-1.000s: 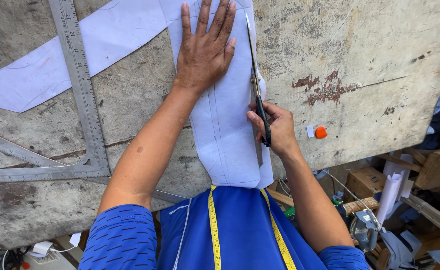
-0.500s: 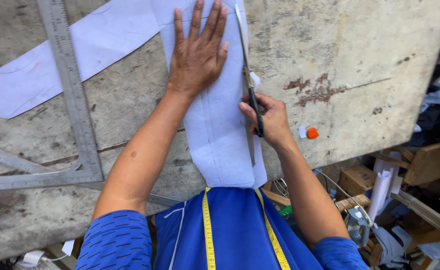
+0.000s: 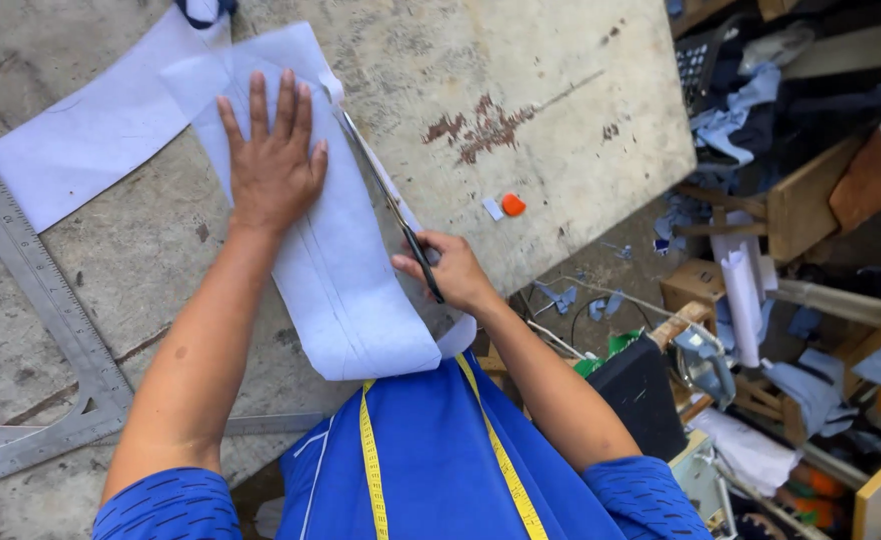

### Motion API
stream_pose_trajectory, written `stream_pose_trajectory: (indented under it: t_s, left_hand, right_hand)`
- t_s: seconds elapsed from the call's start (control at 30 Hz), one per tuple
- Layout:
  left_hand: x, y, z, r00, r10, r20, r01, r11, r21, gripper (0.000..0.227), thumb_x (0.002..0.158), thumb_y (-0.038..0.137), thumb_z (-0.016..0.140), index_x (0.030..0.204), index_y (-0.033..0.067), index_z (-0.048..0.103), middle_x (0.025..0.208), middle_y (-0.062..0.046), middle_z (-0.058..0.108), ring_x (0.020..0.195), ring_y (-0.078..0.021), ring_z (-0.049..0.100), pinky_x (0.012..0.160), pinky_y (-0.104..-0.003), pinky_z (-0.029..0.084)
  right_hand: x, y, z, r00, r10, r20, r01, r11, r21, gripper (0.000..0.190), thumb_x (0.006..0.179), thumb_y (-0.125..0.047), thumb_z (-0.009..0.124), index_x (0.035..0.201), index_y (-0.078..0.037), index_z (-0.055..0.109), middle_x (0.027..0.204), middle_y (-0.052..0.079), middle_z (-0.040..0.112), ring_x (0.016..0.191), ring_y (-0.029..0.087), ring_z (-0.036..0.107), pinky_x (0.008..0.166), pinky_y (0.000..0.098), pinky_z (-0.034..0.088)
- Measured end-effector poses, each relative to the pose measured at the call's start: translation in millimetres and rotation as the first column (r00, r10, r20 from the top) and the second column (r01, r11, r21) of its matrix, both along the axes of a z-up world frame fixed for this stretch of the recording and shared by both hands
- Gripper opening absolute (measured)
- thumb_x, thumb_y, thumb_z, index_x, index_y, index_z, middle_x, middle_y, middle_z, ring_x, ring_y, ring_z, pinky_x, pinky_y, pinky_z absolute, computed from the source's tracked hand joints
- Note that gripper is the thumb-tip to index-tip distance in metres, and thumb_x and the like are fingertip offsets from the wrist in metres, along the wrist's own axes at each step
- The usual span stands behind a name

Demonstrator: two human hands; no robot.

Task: The person cuts a white paper pattern with scissors on a workbench, then places the cut piece onto a dark fabric. They fold the fabric edges and press the seam with a hot iron on an ironing board.

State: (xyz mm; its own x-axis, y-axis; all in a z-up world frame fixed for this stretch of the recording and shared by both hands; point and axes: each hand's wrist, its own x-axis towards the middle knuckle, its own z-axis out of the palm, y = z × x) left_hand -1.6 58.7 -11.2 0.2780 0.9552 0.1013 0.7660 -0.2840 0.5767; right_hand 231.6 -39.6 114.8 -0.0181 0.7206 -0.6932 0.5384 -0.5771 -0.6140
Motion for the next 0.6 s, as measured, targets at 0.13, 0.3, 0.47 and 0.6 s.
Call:
stream_pose_trajectory:
  t_s: [0.13,0.3,0.47,0.6]
  left_hand:
    - [35,-34,-9,0.989,-0.129,-0.071,0.121,0.987,-0.103,0.071,0.112,0.046,0.038,0.172,0.0106,0.025,0.181,-0.008,0.008,0.165,-0.0353,-0.002,0.129,-0.067,-0.007]
    - [70,-69,-41,0.973,-0.180,-0.145,0.191,0.979,0.067,0.073,0.107,0.051,0.051,0.167,0.0092,0.044,0.169,-0.015,0.036,0.155,-0.0387,0.025,0.124,-0.066,0.008]
    - [79,-101,-5,0.985,-0.142,-0.100,0.131,0.986,-0.104,0.076,0.112,0.056,0.042,0.168,0.0042,0.039,0.177,-0.021,0.024,0.164,-0.0442,0.006,0.123,-0.072,-0.009]
    - [60,-106,1,0.971,-0.207,-0.116,0.192,0.973,-0.132,0.079,0.111,0.057,0.041,0.171,0.0058,0.033,0.179,-0.021,0.020,0.166,-0.0417,0.004,0.126,-0.068,-0.010]
  right_hand:
    - [40,-78,-11,0.976,-0.185,-0.116,0.185,0.983,-0.007,0.040,0.088,-0.024,0.086,0.116,0.001,0.072,0.074,0.011,0.066,0.039,0.018,0.058,0.034,0.0298,0.046]
    - [75,-152,-19,0.921,-0.305,-0.242,0.320,0.947,0.025,0.036,0.092,-0.017,0.085,0.115,0.007,0.072,0.085,0.016,0.069,0.036,0.020,0.061,0.029,0.0299,0.048]
    - [101,-181,-25,0.920,-0.290,-0.264,0.297,0.955,-0.014,0.035,0.093,-0.014,0.084,0.118,0.007,0.072,0.093,0.019,0.072,0.039,0.021,0.064,0.033,0.0297,0.051]
    - [116,-177,-24,0.926,-0.228,-0.301,0.219,0.974,-0.063,0.036,0.091,-0.016,0.083,0.117,0.007,0.073,0.085,0.014,0.070,0.039,0.017,0.062,0.034,0.0273,0.048]
